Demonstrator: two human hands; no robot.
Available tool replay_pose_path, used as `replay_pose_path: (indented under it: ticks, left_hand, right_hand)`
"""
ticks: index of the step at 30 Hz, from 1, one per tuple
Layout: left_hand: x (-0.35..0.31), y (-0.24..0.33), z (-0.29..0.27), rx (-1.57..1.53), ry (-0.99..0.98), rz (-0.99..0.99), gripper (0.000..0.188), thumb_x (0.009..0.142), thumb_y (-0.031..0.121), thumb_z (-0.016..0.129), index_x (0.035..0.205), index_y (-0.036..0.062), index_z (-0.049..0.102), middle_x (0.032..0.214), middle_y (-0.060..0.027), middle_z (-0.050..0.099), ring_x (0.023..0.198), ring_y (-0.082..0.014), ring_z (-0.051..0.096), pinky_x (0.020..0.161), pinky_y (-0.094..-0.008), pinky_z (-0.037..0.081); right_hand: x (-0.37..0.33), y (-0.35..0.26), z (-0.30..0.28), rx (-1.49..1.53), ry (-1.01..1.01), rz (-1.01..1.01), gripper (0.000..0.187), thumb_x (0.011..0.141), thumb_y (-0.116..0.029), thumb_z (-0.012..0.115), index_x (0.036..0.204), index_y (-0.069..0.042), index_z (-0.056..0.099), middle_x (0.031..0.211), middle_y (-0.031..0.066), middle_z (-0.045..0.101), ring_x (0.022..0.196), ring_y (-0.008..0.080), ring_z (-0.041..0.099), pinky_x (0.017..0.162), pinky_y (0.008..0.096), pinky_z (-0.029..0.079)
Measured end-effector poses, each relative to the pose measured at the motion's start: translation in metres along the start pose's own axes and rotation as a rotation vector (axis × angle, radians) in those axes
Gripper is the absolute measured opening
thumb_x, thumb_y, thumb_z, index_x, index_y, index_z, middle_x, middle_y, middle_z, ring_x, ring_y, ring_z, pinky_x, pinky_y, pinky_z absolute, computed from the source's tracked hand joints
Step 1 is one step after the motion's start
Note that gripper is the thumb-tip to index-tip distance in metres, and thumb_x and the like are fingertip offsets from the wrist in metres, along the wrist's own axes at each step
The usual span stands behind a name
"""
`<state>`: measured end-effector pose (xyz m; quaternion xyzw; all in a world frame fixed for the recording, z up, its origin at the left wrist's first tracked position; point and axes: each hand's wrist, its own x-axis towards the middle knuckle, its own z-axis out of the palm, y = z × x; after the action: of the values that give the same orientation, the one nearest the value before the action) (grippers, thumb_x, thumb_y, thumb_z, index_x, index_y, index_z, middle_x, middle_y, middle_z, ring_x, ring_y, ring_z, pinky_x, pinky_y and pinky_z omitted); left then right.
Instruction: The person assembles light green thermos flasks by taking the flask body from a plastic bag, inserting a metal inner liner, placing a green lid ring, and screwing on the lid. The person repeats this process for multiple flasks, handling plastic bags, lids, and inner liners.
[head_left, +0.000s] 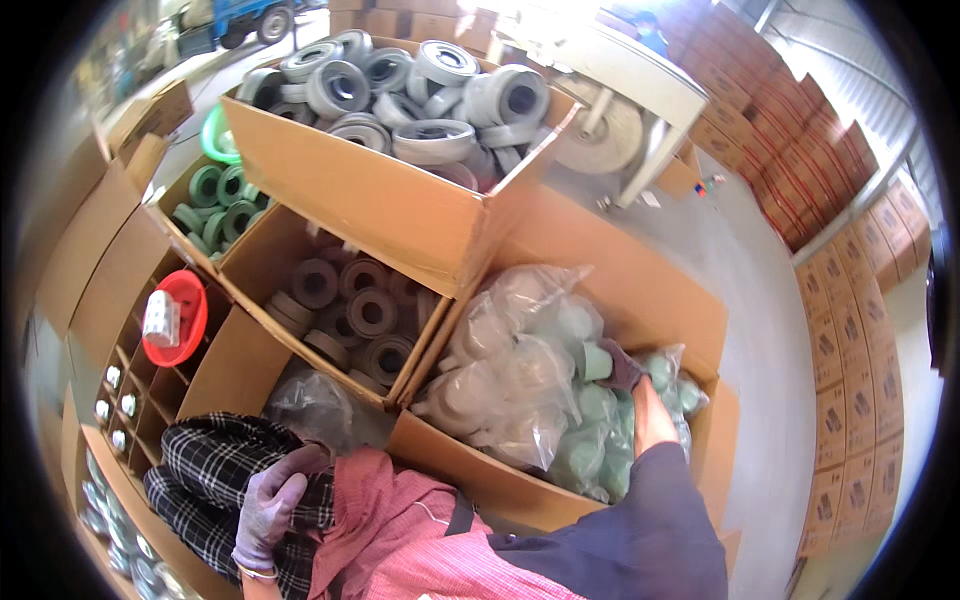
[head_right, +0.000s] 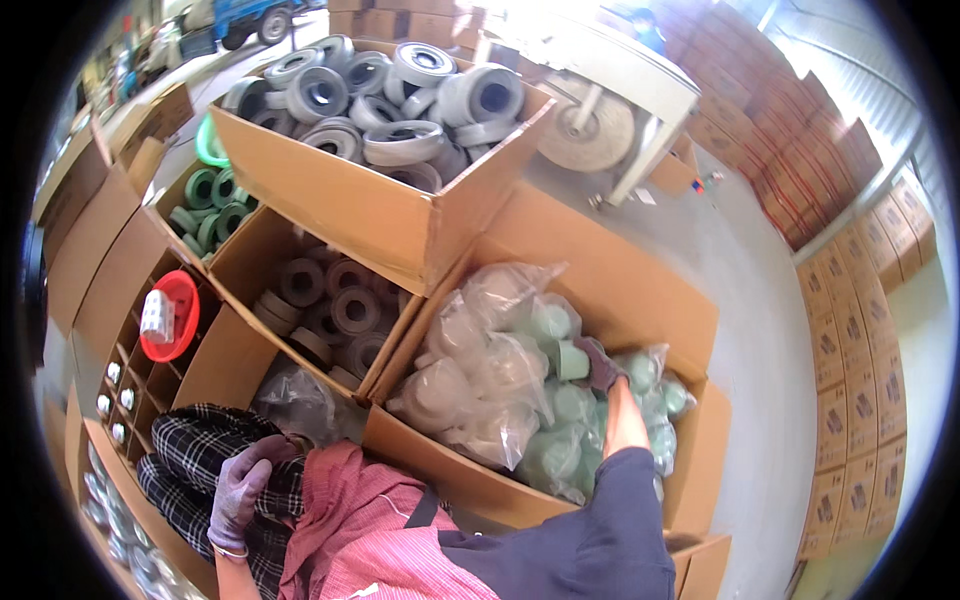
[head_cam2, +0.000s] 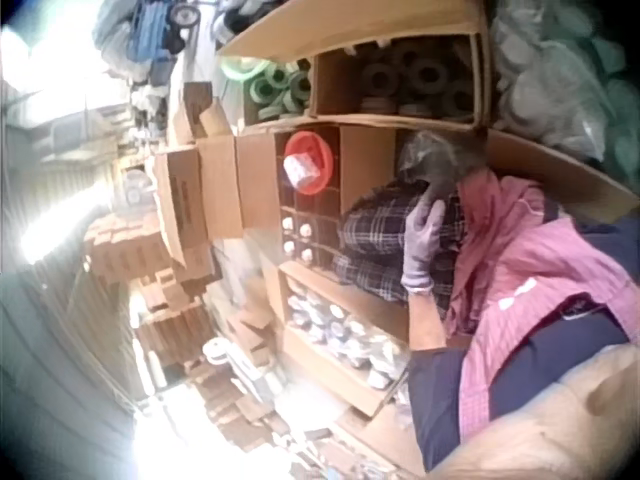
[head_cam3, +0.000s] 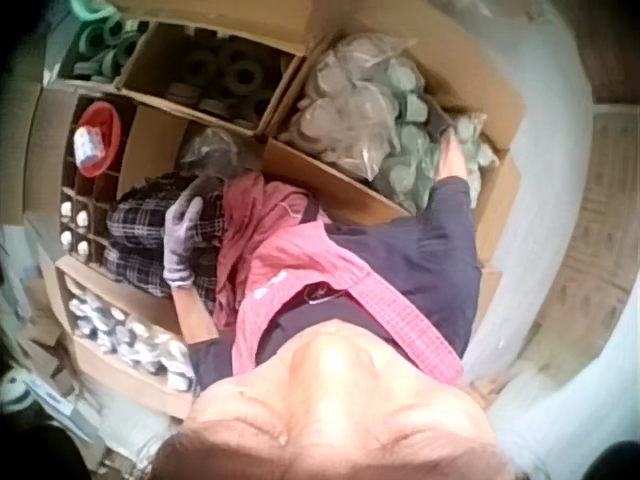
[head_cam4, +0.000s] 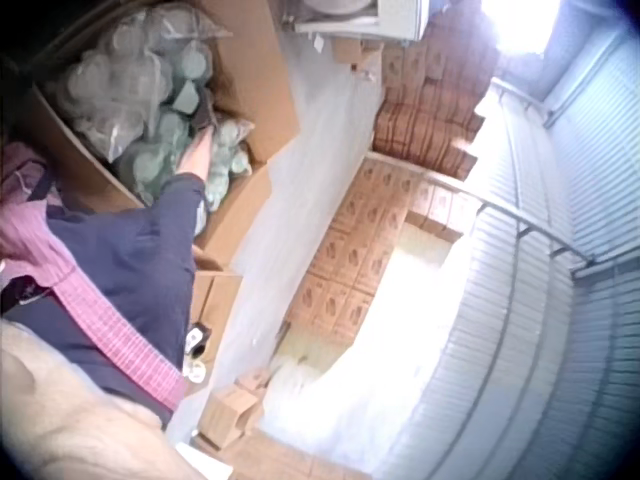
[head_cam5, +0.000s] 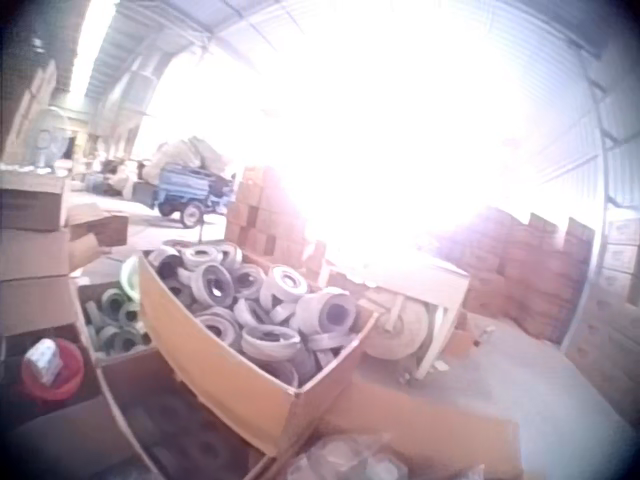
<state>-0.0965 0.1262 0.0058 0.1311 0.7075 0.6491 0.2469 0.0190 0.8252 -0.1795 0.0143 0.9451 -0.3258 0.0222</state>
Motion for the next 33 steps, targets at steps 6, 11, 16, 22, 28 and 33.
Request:
replay_pose_path:
  ticks: [6, 11, 16, 22, 28, 33]
  left_hand:
    - [-0.015, -0.005, -0.008, -0.054, 0.105, 0.036, 0.051, 0.097, 0.031, 0.058, 0.129, -0.0093, 0.057, 0.116, -0.0175, 0.069, 0.109, -0.0235, 0.065, 0.101, -0.0341, 0.046]
    - [-0.012, -0.013, -0.010, -0.089, 0.082, 0.020, 0.051, 0.096, 0.031, 0.059, 0.127, -0.0098, 0.059, 0.115, -0.0170, 0.069, 0.108, -0.0234, 0.065, 0.099, -0.0343, 0.047]
    - [0.011, 0.008, 0.000, -0.051, 0.013, 0.103, 0.051, 0.098, 0.031, 0.055, 0.128, -0.0094, 0.057, 0.116, -0.0164, 0.068, 0.109, -0.0224, 0.064, 0.098, -0.0326, 0.047]
    - [0.061, -0.003, 0.019, -0.370, 0.250, 0.204, 0.065, 0.100, 0.042, 0.055, 0.146, -0.0027, 0.041, 0.139, -0.0152, 0.053, 0.130, -0.0195, 0.048, 0.108, -0.0306, 0.035]
    - [0.050, 0.023, -0.077, -0.502, 0.447, 0.192, 0.085, 0.094, 0.053, 0.061, 0.153, 0.0017, 0.026, 0.154, -0.0178, 0.034, 0.141, -0.0300, 0.034, 0.114, -0.0490, 0.028]
    - [-0.055, 0.005, -0.135, -0.541, 0.508, 0.042, 0.069, 0.099, 0.041, 0.056, 0.146, -0.0051, 0.033, 0.140, -0.0194, 0.048, 0.120, -0.0280, 0.056, 0.102, -0.0384, 0.045]
  right_hand:
    - [0.003, -0.034, -0.015, 0.189, -0.065, 0.209, 0.072, 0.082, -0.043, 0.075, 0.144, -0.020, 0.045, 0.137, 0.0053, 0.053, 0.127, 0.0254, 0.050, 0.098, 0.0571, 0.049]
    - [-0.019, -0.117, -0.094, 0.723, 0.276, 0.712, 0.067, 0.087, -0.048, 0.067, 0.139, -0.010, 0.048, 0.127, 0.0103, 0.057, 0.111, 0.0277, 0.060, 0.080, 0.0489, 0.059]
    - [-0.009, -0.317, -0.161, 0.541, 0.283, 0.214, 0.066, 0.082, -0.046, 0.069, 0.126, 0.001, 0.055, 0.113, 0.0082, 0.062, 0.101, 0.0172, 0.060, 0.083, 0.0299, 0.050]
    - [0.039, -0.476, -0.106, 0.700, -0.060, -0.222, 0.096, 0.053, -0.059, 0.085, 0.119, 0.004, 0.058, 0.111, 0.0127, 0.061, 0.100, 0.0211, 0.062, 0.086, 0.0307, 0.049]
    - [0.111, -0.549, -0.023, 0.577, -0.636, -0.635, 0.097, 0.047, -0.045, 0.095, 0.122, 0.001, 0.055, 0.123, 0.0171, 0.055, 0.106, 0.0272, 0.058, 0.094, 0.0390, 0.047]
    - [0.143, -0.615, 0.046, 0.736, -0.618, -0.846, 0.054, 0.066, -0.025, 0.081, 0.105, 0.000, 0.054, 0.107, 0.0193, 0.058, 0.090, 0.0283, 0.061, 0.078, 0.0396, 0.050]
